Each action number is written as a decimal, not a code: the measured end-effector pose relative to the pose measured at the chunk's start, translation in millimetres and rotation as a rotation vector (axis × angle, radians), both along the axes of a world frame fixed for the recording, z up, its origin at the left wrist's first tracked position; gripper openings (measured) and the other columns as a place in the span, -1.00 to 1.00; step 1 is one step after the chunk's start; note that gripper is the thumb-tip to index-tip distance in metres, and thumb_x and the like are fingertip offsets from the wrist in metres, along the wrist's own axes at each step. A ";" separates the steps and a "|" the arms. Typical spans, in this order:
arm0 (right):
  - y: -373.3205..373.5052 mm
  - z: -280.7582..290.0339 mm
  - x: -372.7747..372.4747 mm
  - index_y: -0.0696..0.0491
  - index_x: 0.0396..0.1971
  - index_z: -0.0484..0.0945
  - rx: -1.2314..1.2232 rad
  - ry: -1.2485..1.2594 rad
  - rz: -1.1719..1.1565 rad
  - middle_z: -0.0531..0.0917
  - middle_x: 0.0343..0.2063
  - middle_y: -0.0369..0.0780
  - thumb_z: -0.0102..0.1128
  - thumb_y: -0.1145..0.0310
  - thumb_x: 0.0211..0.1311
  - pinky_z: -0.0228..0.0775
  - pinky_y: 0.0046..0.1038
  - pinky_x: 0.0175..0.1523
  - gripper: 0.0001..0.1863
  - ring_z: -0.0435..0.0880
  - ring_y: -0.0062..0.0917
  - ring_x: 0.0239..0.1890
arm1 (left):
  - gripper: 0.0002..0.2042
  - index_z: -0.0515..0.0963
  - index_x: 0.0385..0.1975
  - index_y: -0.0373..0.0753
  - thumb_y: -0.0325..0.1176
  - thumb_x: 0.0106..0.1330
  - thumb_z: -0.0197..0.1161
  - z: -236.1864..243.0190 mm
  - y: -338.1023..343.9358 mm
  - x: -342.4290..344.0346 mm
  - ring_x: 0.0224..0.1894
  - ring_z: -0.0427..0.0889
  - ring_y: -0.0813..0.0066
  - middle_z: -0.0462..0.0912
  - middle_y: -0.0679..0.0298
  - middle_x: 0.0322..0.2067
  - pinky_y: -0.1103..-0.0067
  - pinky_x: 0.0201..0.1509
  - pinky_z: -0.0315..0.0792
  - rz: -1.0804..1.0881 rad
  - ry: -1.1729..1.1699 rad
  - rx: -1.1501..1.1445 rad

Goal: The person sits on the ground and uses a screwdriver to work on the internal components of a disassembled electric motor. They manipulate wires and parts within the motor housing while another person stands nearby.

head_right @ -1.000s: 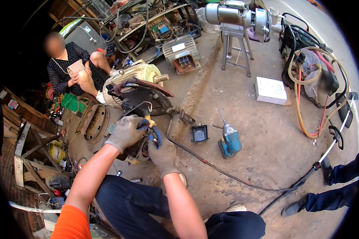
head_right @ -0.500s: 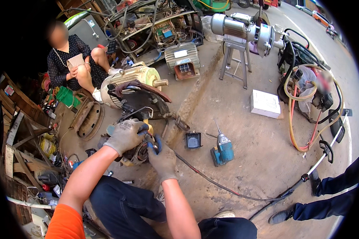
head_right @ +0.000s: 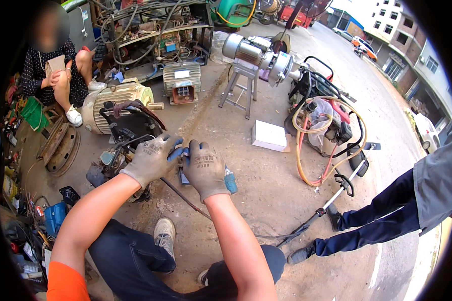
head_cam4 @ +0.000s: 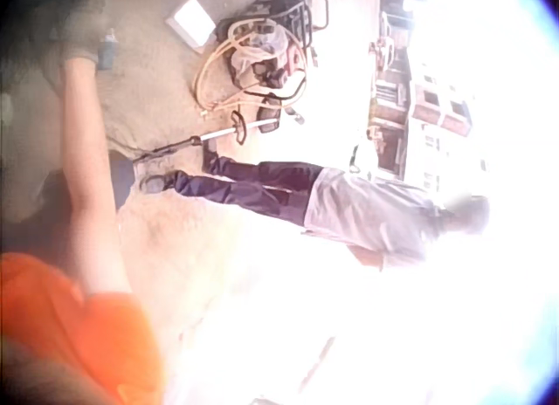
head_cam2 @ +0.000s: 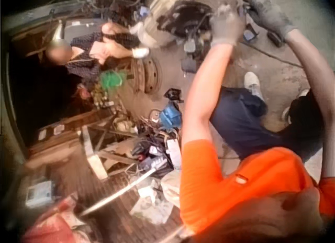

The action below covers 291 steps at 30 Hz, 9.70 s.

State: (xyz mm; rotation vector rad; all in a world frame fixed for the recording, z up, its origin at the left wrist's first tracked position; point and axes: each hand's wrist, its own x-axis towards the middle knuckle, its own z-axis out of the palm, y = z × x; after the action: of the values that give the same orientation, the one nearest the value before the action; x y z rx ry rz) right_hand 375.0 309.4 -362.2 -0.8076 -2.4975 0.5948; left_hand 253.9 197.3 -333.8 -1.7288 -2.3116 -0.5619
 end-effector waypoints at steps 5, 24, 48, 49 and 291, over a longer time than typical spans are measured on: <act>59.9 16.2 29.1 0.08 -0.19 0.59 -1.353 0.685 -0.038 0.61 -0.49 -0.23 0.11 0.14 0.35 0.37 -0.46 -0.45 -0.70 0.41 -0.59 -0.69 | -0.69 0.55 -0.04 -0.23 -0.13 0.47 0.07 3.2 45.1 16.8 -0.55 0.43 0.75 0.55 0.43 -0.40 0.76 -0.63 0.28 -0.091 -1.712 0.157; 104.6 -1.4 72.6 0.09 -0.14 0.62 -1.640 1.005 -0.001 0.69 -0.48 -0.30 0.09 0.16 0.37 0.06 -0.68 -0.66 -0.69 0.10 -0.79 -0.81 | -0.52 0.54 -0.02 -0.30 0.02 0.32 0.20 56.3 -101.2 -85.9 -0.12 0.64 0.28 0.66 0.14 -0.26 0.41 0.01 0.49 0.411 -0.641 0.226; -80.0 -19.0 -69.9 0.10 -0.03 0.57 -0.279 -0.015 0.286 0.67 -0.18 0.04 0.15 0.21 0.23 0.46 -0.21 0.01 -0.63 0.65 -0.06 -0.10 | -0.26 0.37 0.17 -0.20 0.06 0.03 0.40 -1.9 -131.3 -63.2 0.10 0.50 0.02 0.45 0.03 0.09 0.23 0.21 0.34 0.386 -0.104 -0.209; -86.2 -27.1 -83.9 0.07 -0.03 0.57 -0.309 -0.025 0.332 0.67 -0.24 0.02 0.13 0.17 0.23 0.44 -0.12 -0.02 -0.61 0.64 -0.04 -0.15 | -0.27 0.37 0.17 -0.20 0.06 0.02 0.40 -3.0 -138.1 -65.4 0.09 0.50 0.02 0.45 0.03 0.09 0.24 0.20 0.35 0.403 -0.123 -0.227; -32.1 -48.7 -57.6 0.24 -0.15 0.58 -0.920 -0.188 0.555 0.71 -0.29 -0.10 0.20 0.28 0.24 0.47 -0.45 -0.13 -0.67 0.68 -0.47 -0.30 | -0.32 0.44 0.14 -0.12 0.03 0.01 0.46 -2.4 -155.1 -69.3 0.21 0.39 -0.05 0.50 0.04 0.08 0.14 0.35 0.20 0.271 -0.085 -0.045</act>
State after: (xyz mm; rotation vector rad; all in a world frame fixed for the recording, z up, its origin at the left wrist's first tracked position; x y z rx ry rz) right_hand 317.3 277.3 -410.9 -0.4235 -2.5618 2.0229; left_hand 184.6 42.1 -336.2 -1.3992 -2.5787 -0.5445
